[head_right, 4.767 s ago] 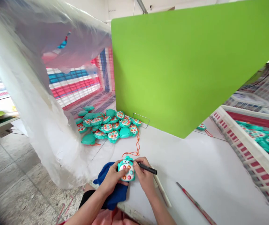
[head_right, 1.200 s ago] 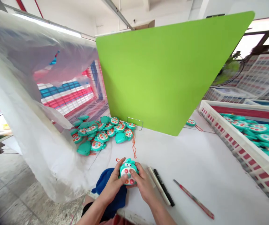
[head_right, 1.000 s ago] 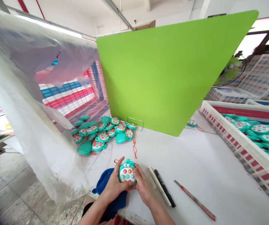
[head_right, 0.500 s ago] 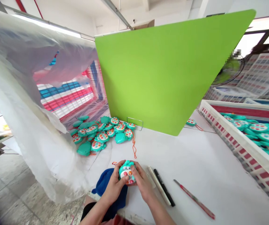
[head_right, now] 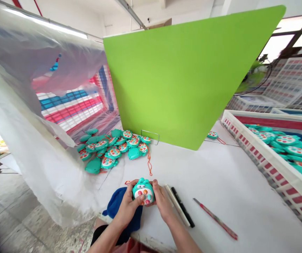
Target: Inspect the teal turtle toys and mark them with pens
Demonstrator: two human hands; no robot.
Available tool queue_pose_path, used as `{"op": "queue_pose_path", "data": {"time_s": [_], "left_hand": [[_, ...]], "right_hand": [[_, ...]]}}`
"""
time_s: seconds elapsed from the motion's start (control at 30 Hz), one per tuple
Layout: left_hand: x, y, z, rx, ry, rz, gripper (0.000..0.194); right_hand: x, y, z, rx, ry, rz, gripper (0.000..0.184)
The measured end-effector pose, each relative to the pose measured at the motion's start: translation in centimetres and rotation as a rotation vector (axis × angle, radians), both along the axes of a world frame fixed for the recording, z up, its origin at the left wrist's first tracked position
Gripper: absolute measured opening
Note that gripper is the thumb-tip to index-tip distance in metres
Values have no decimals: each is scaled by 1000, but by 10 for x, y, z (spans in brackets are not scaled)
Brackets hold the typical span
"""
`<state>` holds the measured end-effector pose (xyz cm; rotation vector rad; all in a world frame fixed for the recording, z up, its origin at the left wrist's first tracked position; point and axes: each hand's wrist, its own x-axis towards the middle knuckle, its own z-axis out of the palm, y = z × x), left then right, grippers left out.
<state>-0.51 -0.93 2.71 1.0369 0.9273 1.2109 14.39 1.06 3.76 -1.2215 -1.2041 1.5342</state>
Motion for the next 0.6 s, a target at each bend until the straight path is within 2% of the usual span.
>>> {"op": "queue_pose_path", "data": {"time_s": [0.07,0.17,0.23,0.3,0.4,0.5,0.6], "left_hand": [[-1,0,2,-57,-58,0,48],[-5,0,6,-121,-91,19,55],[-8,1,6,-142,-85,8,57],[-8,2,4,-152,-75,-23,53],[-6,4,-2,-140,-63,-45,45],[-4,4,-8,-130,-58,-56,45],[-5,3,-7,-138,-36,-92,46]], "right_hand": [[19,5,-1,88,-203,-9,56],[61,13,-5,228,-647,-103,40],[87,13,-7,244,-844,-111,27],[104,9,-9,237,-955,-77,19],[105,-2,-10,229,-1070,-15,16],[92,-11,-11,222,-1170,21,17],[80,-14,-13,219,-1300,52,14]]}}
